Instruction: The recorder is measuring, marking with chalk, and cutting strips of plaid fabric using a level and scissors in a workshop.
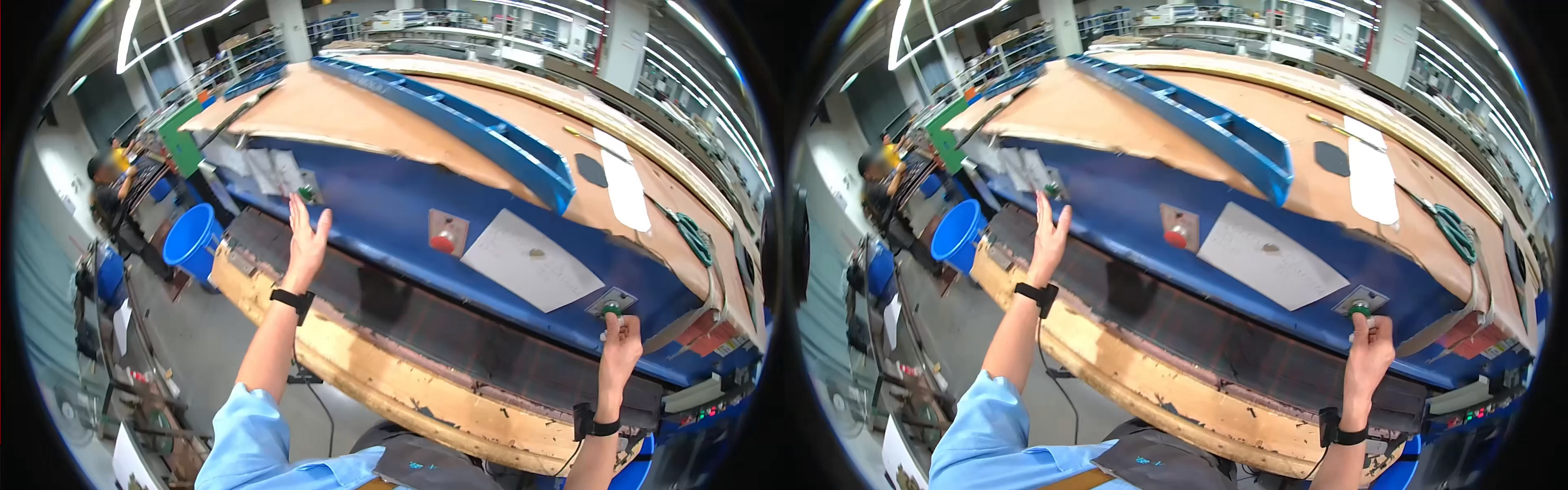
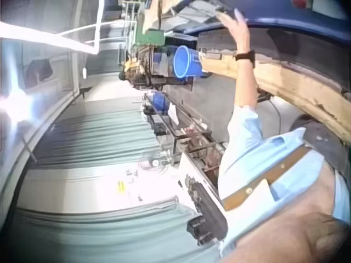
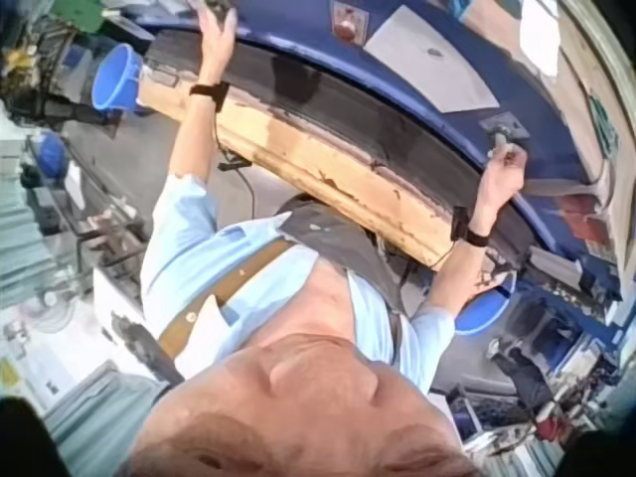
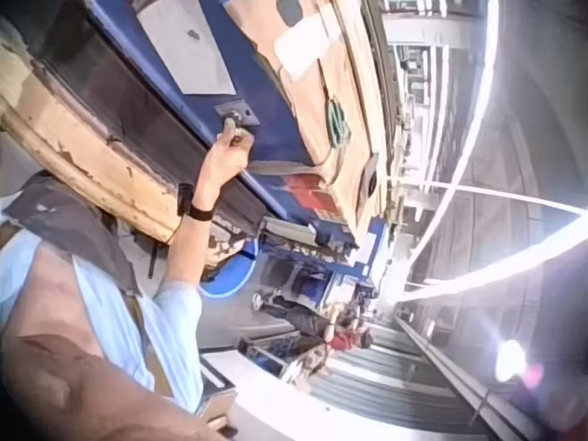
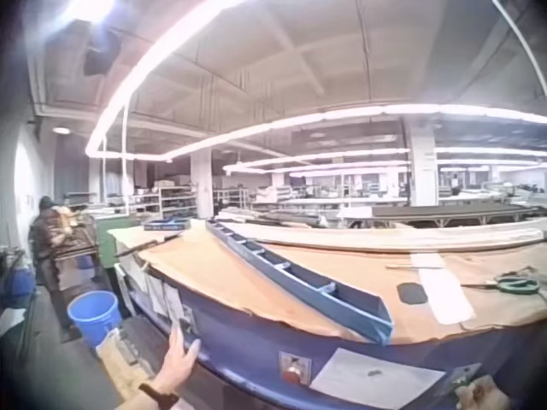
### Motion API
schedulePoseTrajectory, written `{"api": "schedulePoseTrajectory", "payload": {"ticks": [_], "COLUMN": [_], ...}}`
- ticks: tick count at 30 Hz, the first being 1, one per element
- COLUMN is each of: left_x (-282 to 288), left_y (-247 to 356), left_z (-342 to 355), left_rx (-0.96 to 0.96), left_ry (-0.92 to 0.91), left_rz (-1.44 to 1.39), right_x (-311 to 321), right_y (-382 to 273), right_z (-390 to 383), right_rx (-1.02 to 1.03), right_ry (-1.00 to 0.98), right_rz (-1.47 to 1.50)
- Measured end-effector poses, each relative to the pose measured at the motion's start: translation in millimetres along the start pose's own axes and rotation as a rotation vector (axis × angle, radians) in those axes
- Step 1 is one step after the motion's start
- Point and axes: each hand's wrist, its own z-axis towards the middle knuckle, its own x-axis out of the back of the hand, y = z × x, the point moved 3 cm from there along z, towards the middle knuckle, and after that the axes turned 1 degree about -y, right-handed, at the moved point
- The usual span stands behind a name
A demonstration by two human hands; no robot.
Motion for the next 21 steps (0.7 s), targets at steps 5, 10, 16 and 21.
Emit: {"api": "schedulePoseTrajectory", "payload": {"ticks": [5, 10, 16, 21], "left_x": [-19, -17, -81, -105], "left_y": [2, 51, 166, 191], "left_z": [15, -89, -306, -356], "left_rx": [0.011, -0.134, -0.258, -0.45], "left_ry": [-0.042, -0.036, -0.477, -0.544], "left_rz": [-0.018, -0.038, -0.197, 0.095], "right_x": [9, 28, 64, 89], "right_y": [1, 32, 70, 60], "right_z": [8, -53, -212, -239], "right_rx": [-0.039, -0.176, -0.265, 0.319], "right_ry": [-0.053, -0.15, -0.368, -0.354], "right_rz": [0.04, 0.077, -0.055, -0.394]}}
